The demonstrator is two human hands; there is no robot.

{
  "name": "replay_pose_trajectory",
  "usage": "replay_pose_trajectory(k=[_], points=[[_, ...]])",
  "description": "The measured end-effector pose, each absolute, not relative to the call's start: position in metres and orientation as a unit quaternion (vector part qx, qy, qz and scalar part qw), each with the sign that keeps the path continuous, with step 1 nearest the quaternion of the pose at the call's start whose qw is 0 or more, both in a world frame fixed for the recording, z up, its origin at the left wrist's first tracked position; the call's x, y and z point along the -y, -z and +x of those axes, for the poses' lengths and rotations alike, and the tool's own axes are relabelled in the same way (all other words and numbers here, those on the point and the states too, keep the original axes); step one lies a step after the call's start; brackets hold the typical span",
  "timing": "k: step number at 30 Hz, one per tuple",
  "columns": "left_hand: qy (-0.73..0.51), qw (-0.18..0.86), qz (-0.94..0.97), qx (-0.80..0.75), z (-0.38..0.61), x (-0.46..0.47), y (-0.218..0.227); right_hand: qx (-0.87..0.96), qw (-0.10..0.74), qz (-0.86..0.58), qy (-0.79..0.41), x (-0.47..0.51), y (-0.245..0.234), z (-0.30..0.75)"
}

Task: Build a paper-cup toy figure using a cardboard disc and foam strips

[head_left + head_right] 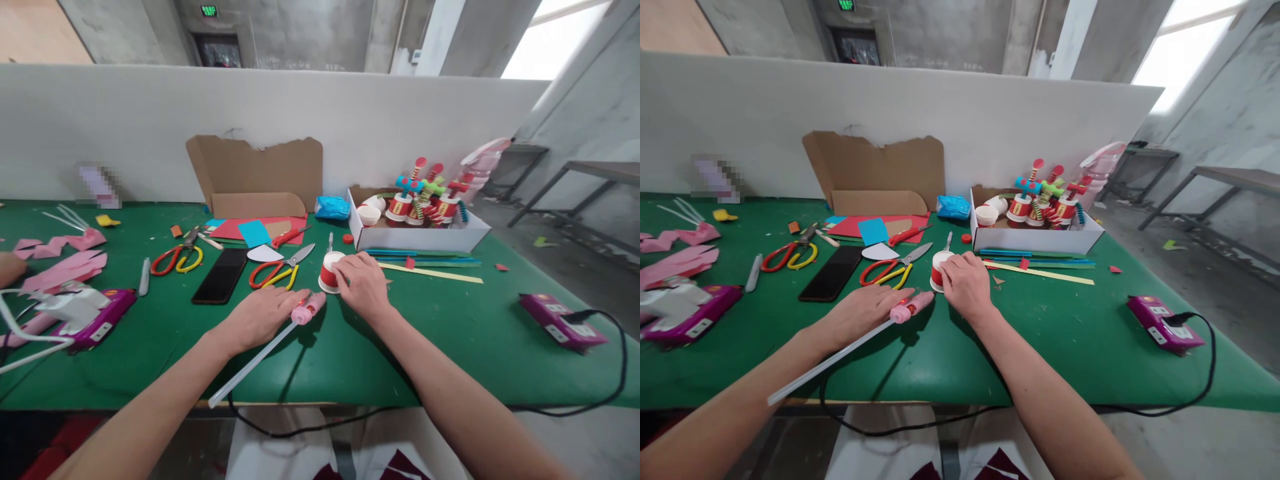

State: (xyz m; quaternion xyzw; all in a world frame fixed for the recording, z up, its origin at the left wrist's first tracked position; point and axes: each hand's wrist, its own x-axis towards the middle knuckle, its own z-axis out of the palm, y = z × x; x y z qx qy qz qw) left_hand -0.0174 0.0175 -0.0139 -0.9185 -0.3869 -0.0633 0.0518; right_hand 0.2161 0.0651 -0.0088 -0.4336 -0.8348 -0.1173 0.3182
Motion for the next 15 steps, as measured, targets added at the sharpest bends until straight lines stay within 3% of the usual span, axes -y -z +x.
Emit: replay_pose_trajectory(k=[15], points=[[0.032,0.065,-0.935,0.346,-0.016,-0.021,0.003,0.836,0.307,-0.44,0.111,-0.064,0.009,0.216]])
